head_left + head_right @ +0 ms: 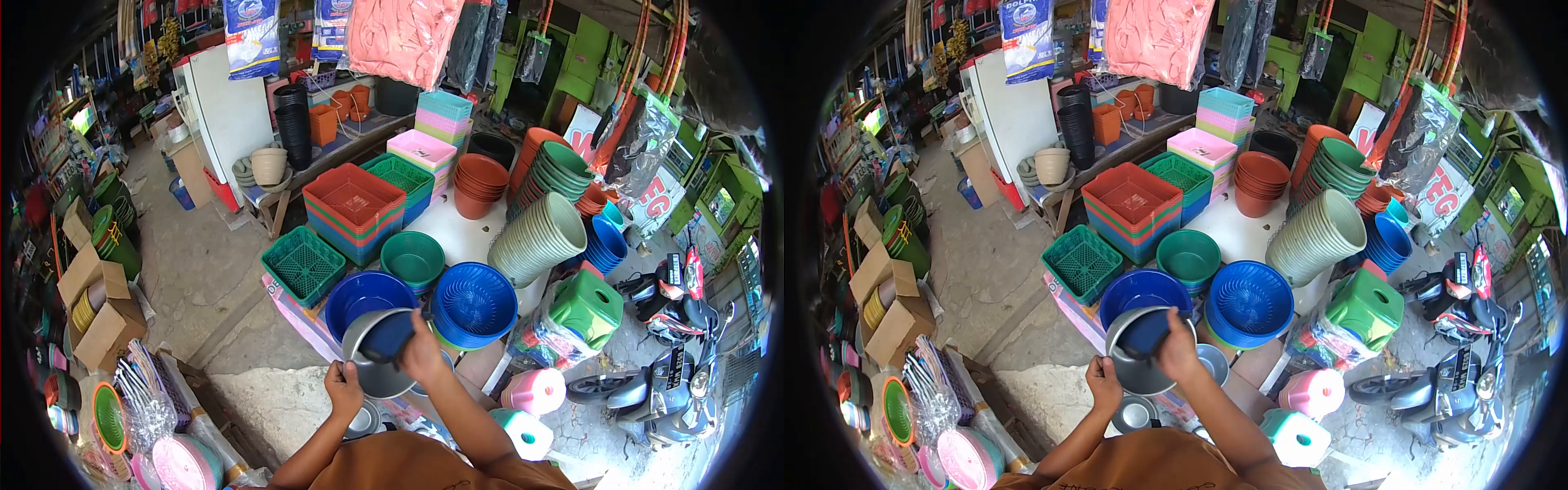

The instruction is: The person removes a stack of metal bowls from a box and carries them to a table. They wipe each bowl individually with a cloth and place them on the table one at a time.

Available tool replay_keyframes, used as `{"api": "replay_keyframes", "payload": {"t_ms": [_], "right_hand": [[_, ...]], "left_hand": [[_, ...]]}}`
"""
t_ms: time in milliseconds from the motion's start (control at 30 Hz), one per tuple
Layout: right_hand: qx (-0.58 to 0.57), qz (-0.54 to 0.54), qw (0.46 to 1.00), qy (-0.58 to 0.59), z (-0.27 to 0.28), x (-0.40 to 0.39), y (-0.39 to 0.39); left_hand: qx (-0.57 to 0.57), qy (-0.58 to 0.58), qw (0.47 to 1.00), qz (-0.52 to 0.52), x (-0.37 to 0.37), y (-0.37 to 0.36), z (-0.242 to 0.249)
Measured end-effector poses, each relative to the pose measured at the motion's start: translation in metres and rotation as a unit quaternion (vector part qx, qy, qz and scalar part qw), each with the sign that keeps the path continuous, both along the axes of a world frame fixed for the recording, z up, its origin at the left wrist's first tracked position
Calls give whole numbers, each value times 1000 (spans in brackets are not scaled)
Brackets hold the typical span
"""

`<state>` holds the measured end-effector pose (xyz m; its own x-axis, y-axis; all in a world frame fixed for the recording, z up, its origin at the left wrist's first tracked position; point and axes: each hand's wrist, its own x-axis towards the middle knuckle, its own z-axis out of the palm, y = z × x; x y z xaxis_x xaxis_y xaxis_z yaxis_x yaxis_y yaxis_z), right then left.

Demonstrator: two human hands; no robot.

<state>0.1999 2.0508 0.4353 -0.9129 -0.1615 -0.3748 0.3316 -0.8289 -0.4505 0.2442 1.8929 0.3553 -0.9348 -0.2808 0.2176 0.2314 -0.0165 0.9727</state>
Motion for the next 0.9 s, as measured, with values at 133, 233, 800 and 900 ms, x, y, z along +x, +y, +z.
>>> {"api": "replay_keyframes", "payload": {"t_ms": [133,233,800,900], "right_hand": [[86,-140,986,-6,-20,18,30],[255,-254,933,8,-28,43,47],[801,33,487,347,6,48,-1],[773,128,459,419,-2,66,-14]], "left_hand": [[-20,-35,997,72,-10,-12,10],[23,-65,993,96,-17,-25,7],[-23,-82,977,-194,10,2,22],[245,-215,933,-154,0,4,-3]]}}
